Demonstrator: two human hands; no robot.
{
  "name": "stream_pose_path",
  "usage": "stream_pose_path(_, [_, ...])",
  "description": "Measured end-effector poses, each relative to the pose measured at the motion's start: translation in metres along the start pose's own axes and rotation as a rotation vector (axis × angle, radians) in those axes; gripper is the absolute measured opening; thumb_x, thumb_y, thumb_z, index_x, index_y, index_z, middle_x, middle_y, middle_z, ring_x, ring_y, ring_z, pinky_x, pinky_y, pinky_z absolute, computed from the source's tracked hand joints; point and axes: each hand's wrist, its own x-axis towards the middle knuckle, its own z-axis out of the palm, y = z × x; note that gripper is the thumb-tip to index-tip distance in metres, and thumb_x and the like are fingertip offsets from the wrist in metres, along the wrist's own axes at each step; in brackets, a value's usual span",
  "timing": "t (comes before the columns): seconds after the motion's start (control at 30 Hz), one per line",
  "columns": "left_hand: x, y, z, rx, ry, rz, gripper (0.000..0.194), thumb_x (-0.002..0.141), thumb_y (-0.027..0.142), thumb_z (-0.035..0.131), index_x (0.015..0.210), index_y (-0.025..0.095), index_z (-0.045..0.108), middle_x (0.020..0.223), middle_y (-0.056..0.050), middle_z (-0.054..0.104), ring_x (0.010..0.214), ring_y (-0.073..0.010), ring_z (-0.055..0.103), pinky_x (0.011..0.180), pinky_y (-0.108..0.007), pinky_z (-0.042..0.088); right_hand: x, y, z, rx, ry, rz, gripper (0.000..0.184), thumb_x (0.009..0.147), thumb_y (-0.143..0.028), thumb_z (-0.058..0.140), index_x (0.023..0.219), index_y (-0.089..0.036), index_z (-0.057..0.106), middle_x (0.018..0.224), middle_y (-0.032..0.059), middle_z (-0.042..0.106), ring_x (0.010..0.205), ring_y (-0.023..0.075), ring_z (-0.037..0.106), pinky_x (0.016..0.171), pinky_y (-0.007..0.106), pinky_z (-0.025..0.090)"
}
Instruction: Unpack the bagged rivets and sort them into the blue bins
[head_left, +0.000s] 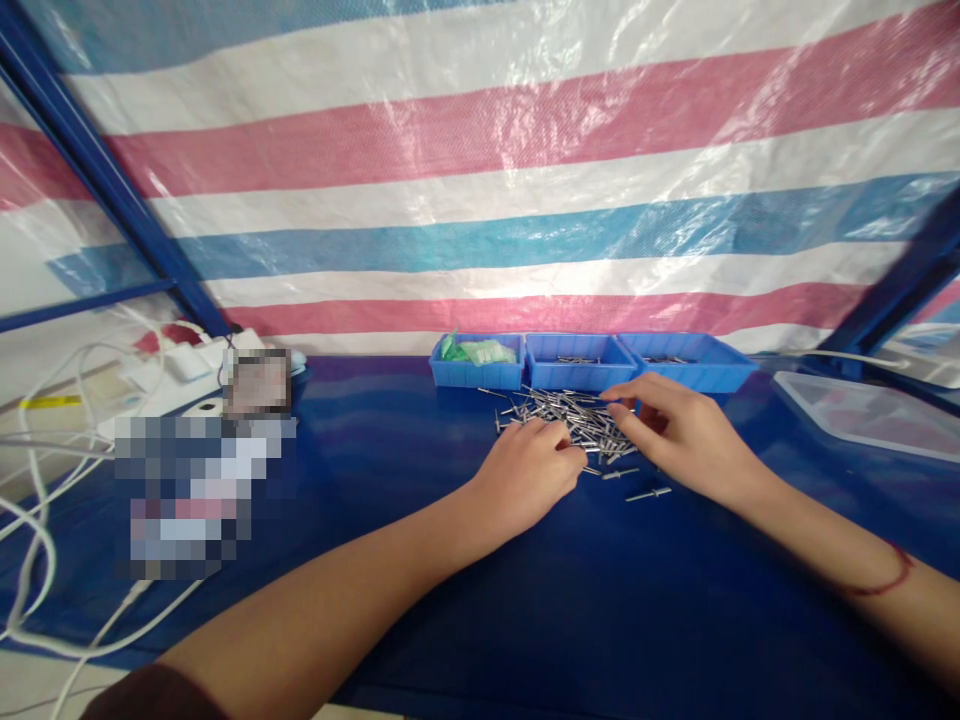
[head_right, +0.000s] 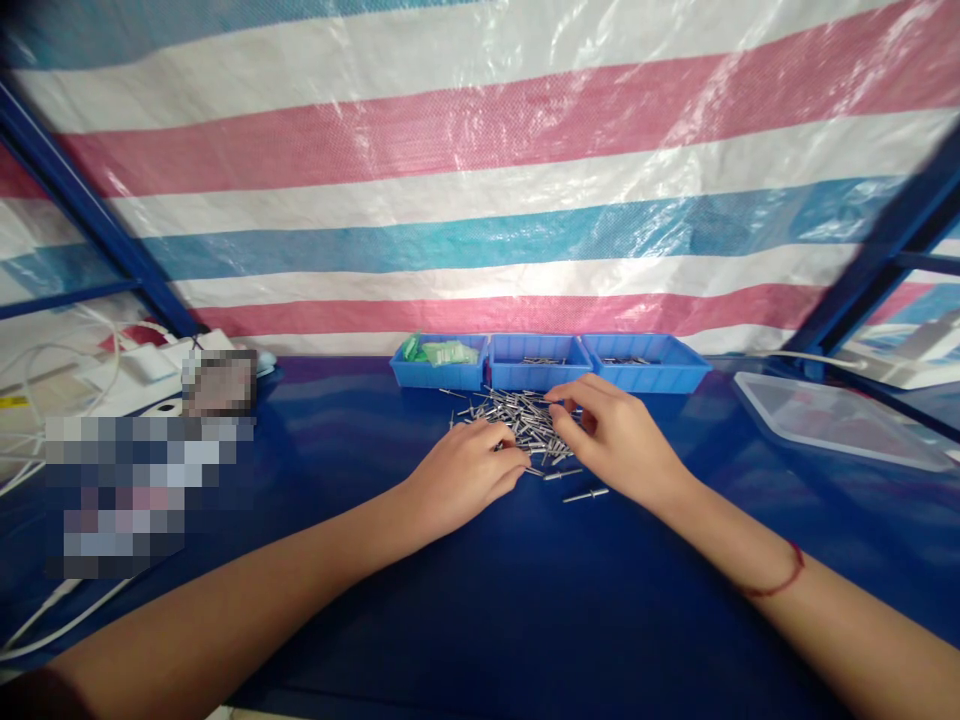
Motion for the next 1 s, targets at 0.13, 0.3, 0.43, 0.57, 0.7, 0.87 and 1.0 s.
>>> stream_pose_path(0.13, [0.0, 0.002, -0.001, 0.044, 0.007, -0.019, 0.02, 0.091, 0.022, 0.046, 0.088, 0.016, 0.064, 0.093, -0.007, 0.06, 0.088, -0.0214, 0.056, 0.073, -0.033, 0.044, -0.002, -0.006, 0.002, 0.034, -0.036, -0.008, 0.022, 0.087, -0.034, 0.05, 0.091, -0.019, 0.065, 0.083, 0.0061, 0.064, 0.052, 0.0133, 0.052, 0.053, 0.029, 0.043])
stream_pose_path(0.3, [-0.001, 0.003, -0.002, 0.014, 0.012, -0.063, 0.017, 0.091, 0.023, 0.045, 0.089, 0.015, 0.06, 0.095, -0.007, 0.059, 0.09, -0.021, 0.055, 0.074, -0.033, 0.043, -0.002, -0.006, 0.002, 0.045, -0.042, -0.013, 0.022, 0.087, -0.034, 0.05, 0.089, -0.019, 0.066, 0.081, 0.006, 0.065, 0.054, 0.0133, 0.054, 0.053, 0.028, 0.045])
stream_pose_path(0.43, [-0.002, 0.002, -0.001, -0.114, 0.105, -0.109, 0.02, 0.095, 0.025, 0.039, 0.09, 0.017, 0.056, 0.093, -0.005, 0.06, 0.089, -0.0195, 0.055, 0.077, -0.033, 0.042, -0.002, -0.011, 0.003, 0.124, -0.076, -0.02, 0.02, 0.086, -0.033, 0.052, 0.087, -0.02, 0.066, 0.084, 0.0063, 0.067, 0.054, 0.0125, 0.054, 0.051, 0.027, 0.045])
stream_pose_path(0.57, [-0.001, 0.004, 0.003, -0.394, 0.222, -0.159, 0.015, 0.095, 0.023, 0.04, 0.09, 0.018, 0.053, 0.088, -0.003, 0.061, 0.084, -0.0162, 0.057, 0.076, -0.029, 0.042, -0.005, -0.017, 0.004, 0.334, -0.168, 0.04, 0.019, 0.083, -0.034, 0.055, 0.089, -0.02, 0.066, 0.087, 0.0057, 0.067, 0.055, 0.0122, 0.056, 0.047, 0.025, 0.046])
stream_pose_path(0.7, [-0.002, 0.005, 0.005, -0.563, 0.291, -0.175, 0.013, 0.094, 0.023, 0.042, 0.09, 0.017, 0.053, 0.086, -0.002, 0.06, 0.081, -0.0151, 0.057, 0.076, -0.028, 0.043, -0.008, -0.021, 0.005, 0.488, -0.164, 0.105, 0.022, 0.081, -0.038, 0.059, 0.089, -0.019, 0.067, 0.084, 0.0057, 0.067, 0.056, 0.0125, 0.057, 0.047, 0.025, 0.046])
stream_pose_path(0.87, [-0.003, 0.003, 0.008, -0.673, 0.34, -0.194, 0.017, 0.094, 0.024, 0.04, 0.092, 0.017, 0.056, 0.087, -0.003, 0.061, 0.082, -0.0146, 0.057, 0.078, -0.027, 0.044, -0.008, -0.022, 0.006, 0.592, -0.136, 0.135, 0.021, 0.079, -0.04, 0.063, 0.086, -0.02, 0.067, 0.087, 0.0062, 0.066, 0.06, 0.0137, 0.058, 0.049, 0.026, 0.049])
stream_pose_path(1.0, [-0.002, 0.003, 0.008, -0.753, 0.365, -0.217, 0.013, 0.09, 0.026, 0.049, 0.093, 0.016, 0.057, 0.086, -0.003, 0.063, 0.079, -0.0145, 0.058, 0.076, -0.027, 0.045, -0.008, -0.024, 0.007, 0.579, -0.068, 0.123, 0.017, 0.079, -0.037, 0.065, 0.084, -0.021, 0.068, 0.087, 0.006, 0.066, 0.061, 0.0126, 0.058, 0.051, 0.024, 0.049])
